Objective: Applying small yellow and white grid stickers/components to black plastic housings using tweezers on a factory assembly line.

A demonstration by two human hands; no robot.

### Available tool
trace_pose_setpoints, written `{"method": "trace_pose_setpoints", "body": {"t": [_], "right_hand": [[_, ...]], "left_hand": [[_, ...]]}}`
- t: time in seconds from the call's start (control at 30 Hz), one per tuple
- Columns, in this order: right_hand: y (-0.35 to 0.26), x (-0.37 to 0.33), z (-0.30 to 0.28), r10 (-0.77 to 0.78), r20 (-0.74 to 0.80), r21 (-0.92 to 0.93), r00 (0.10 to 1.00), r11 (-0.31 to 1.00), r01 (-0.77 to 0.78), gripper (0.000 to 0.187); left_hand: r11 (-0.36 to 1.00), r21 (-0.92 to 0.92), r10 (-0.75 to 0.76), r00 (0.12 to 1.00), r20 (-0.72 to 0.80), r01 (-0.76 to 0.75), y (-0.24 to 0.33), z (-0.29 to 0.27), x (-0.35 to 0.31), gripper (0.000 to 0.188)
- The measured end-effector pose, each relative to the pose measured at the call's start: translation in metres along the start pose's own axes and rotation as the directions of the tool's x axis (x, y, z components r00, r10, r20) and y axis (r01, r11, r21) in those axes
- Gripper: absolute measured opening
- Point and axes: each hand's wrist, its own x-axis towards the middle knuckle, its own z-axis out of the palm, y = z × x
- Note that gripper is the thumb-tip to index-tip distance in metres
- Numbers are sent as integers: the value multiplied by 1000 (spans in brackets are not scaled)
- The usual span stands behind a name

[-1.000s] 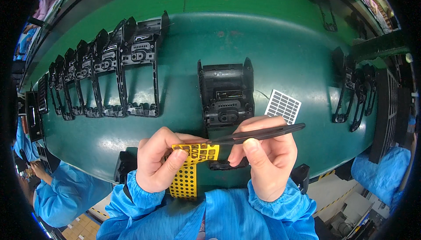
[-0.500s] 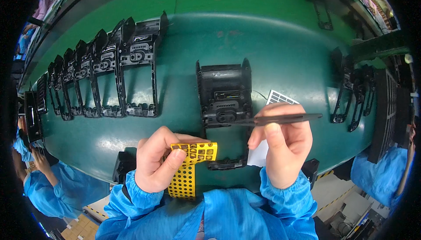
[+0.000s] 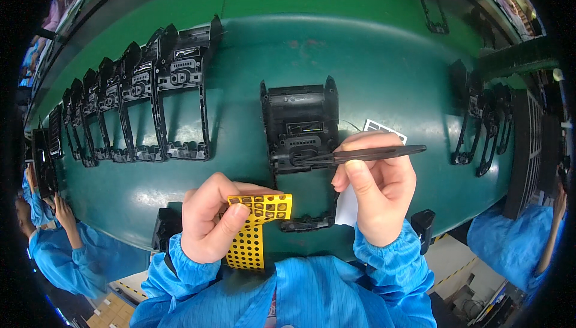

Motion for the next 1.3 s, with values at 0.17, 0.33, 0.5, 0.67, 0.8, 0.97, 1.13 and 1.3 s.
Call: {"method": "trace_pose_setpoints", "body": {"t": [0.17, 0.33, 0.5, 0.67, 0.8, 0.97, 1.13, 1.3], "right_hand": [[1, 0, -2, -5, 10, -2, 1000, 1000, 5, 17], [2, 1, -3, -13, 25, -3, 1000, 1000, 13, 19], [2, 1, -2, -8, 25, 1, 1000, 1000, 8, 19], [1, 0, -3, -1, 25, -15, 1000, 1000, 1, 19], [1, 0, -2, -3, 22, -20, 1000, 1000, 4, 19], [1, 0, -2, -12, 23, -36, 1000, 999, 13, 17], [2, -1, -1, -41, 24, -69, 999, 997, 43, 18], [0, -4, 3, -89, 22, -140, 996, 986, 91, 17]], "left_hand": [[1000, 0, 9, 1000, 1, -9, -2, 0, 0, 15], [998, -28, 47, 994, -100, -50, -6, 5, -1, 12], [997, -36, 60, 992, -107, -64, -7, 6, 0, 12], [998, -26, 49, 994, -96, -52, -7, 5, 0, 12], [998, -28, 56, 993, -104, -59, -7, 6, 0, 12], [999, -26, 45, 993, -106, -48, -8, 6, -1, 12], [999, -16, 38, 994, -106, -40, -7, 5, -1, 12], [999, -8, 42, 993, -108, -43, -8, 5, -1, 12]]}}
